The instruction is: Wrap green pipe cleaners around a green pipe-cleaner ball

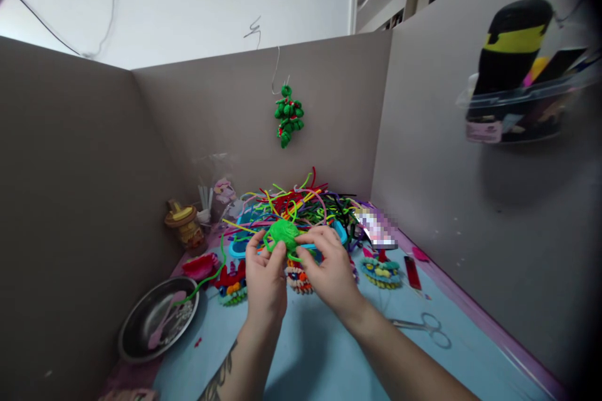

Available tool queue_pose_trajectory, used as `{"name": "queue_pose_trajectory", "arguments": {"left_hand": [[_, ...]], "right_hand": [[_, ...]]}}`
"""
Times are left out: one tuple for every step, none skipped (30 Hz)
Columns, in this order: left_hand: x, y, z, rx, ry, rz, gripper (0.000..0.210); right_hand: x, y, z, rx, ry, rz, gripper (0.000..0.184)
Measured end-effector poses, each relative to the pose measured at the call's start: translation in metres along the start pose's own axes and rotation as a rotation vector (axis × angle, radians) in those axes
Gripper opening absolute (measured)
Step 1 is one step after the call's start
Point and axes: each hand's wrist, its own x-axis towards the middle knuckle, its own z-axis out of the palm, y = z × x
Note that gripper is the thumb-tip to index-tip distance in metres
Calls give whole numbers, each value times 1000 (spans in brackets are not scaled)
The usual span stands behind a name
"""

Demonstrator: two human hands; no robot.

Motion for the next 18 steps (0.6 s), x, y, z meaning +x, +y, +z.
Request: {"name": "queue_pose_trajectory", "arguments": {"left_hand": [[1, 0, 0, 6, 8, 4, 59], [1, -1, 0, 11, 13, 5, 60], [1, -1, 0, 14, 14, 1, 60], [1, 0, 1, 14, 11, -7, 61], [1, 0, 1, 11, 3, -19, 61], [1, 0, 1, 4, -9, -33, 62], [0, 1, 1, -3, -28, -53, 62], [0, 1, 1, -8, -54, -78, 62], [-1, 1, 1, -11, -81, -105, 63], [-1, 2, 0, -13, -107, -134, 63], [-1, 2, 0, -9, -131, -165, 64], [0, 2, -1, -3, -149, -198, 65], [0, 3, -2, 3, -163, -230, 65], [1, 3, -3, 9, -176, -259, 65], [2, 3, -4, 15, -189, -282, 65], [3, 4, -4, 23, -203, -299, 64], [4, 4, -5, 31, -213, -306, 64], [4, 5, -5, 40, -220, -305, 64]], "right_hand": [[1, 1, 0, 19, 7, 16, 11], [2, 3, 0, 51, 9, 37, 11], [3, 5, 0, 96, 7, 62, 10], [4, 7, 0, 158, 4, 91, 9], [5, 10, -1, 236, -1, 127, 9], [7, 12, -1, 327, -15, 173, 12], [8, 15, -1, 424, -42, 227, 17], [9, 17, -1, 518, -79, 286, 23], [10, 19, -2, 597, -122, 343, 27], [11, 20, -3, 653, -163, 390, 29], [11, 21, -4, 684, -190, 421, 29], [12, 22, -5, 695, -202, 438, 28], [12, 23, -6, 694, -203, 443, 27], [12, 24, -7, 688, -204, 443, 27], [13, 24, -7, 679, -205, 438, 27], [13, 25, -8, 668, -206, 432, 27], [13, 26, -8, 655, -206, 422, 27], [13, 27, -8, 643, -206, 412, 27]]}}
